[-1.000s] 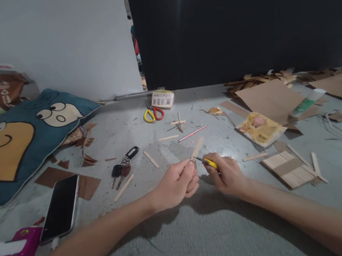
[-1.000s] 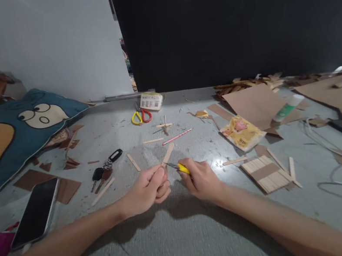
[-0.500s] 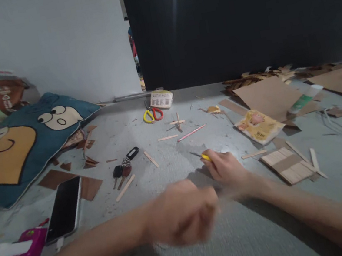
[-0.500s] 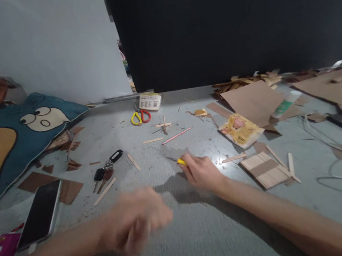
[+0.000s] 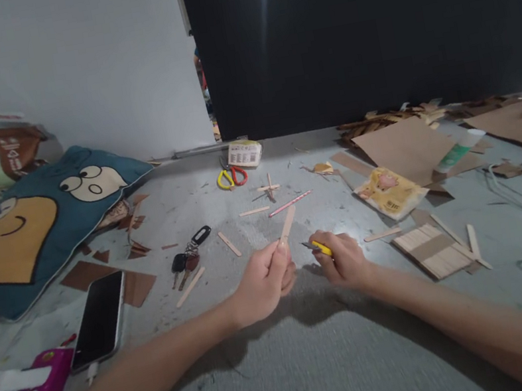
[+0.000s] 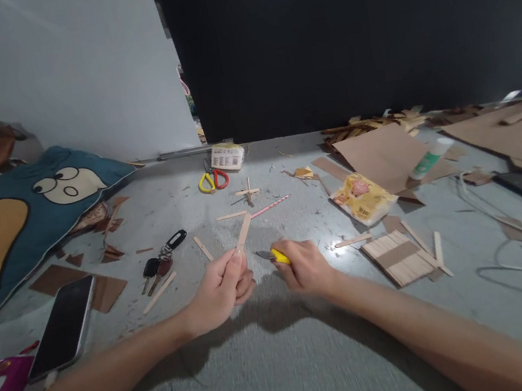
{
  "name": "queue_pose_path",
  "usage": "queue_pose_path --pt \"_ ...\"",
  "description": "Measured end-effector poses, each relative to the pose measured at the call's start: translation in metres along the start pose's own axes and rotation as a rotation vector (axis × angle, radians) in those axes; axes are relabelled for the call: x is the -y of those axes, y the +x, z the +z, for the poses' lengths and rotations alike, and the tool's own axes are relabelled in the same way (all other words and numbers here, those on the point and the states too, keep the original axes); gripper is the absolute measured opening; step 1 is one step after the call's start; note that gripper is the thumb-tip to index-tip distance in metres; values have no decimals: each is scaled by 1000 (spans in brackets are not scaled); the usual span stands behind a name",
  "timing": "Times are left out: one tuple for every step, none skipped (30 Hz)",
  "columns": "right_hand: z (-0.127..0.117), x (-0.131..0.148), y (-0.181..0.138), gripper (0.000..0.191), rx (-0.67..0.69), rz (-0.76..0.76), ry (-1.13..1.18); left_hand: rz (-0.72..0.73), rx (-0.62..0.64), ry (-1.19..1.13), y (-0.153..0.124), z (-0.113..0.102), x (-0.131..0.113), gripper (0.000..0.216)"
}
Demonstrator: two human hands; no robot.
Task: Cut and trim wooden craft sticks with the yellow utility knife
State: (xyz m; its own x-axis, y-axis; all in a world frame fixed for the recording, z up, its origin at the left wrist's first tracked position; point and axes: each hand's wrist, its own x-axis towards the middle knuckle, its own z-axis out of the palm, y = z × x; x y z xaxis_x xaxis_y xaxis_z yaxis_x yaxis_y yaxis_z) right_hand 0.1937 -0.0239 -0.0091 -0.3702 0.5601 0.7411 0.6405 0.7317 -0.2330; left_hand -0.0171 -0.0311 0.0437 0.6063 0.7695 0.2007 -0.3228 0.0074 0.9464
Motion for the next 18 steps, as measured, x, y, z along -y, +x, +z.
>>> queue_pose_path --pt "0 1 0 15 7 -4 7 -4 4 -1 -1 1 1 49" --pt "0 2 1 15 16 1 12 -6 8 -5 -1 2 2 49" --pt "0 3 1 15 28 10 15 -8 11 -10 -2 3 2 49" --pt "1 3 1 15 38 15 17 -10 14 -15 -2 5 1 49" --pt "1 3 2 15 43 17 19 -14 18 -19 -3 6 1 49" --pt "1 3 2 16 44 13 20 -20 23 -21 -4 7 0 49" --pt "2 3 2 16 43 7 22 -24 26 -23 -4 9 -1 50" --pt "2 3 2 16 38 -1 24 -31 30 -24 -4 10 -3 50" --pt "2 4 3 17 32 -11 23 -38 33 -25 -5 11 -4 50" --pt "2 4 3 17 25 -20 19 -43 36 -25 -5 12 -4 51" --pt "2 4 3 17 22 -25 12 -46 41 -26 -5 13 -5 51" --pt "2 4 3 17 25 -25 5 -46 44 -27 -6 13 -5 51" --pt "2 5 2 17 32 -21 -2 -45 46 -31 -7 14 -5 51" --pt "2 5 2 16 42 -15 -6 -45 47 -36 -7 14 -4 51" --pt "1 6 2 16 52 -9 -6 -46 46 -47 -8 15 -4 50" --pt "2 6 2 16 59 -5 -3 -51 53 -63 -8 15 -4 50" --pt "2 7 1 16 60 -5 2 -61 64 -86 -9 15 -4 49" --pt "2 7 1 16 58 -4 8 -78 83 -113 -9 15 -4 48"
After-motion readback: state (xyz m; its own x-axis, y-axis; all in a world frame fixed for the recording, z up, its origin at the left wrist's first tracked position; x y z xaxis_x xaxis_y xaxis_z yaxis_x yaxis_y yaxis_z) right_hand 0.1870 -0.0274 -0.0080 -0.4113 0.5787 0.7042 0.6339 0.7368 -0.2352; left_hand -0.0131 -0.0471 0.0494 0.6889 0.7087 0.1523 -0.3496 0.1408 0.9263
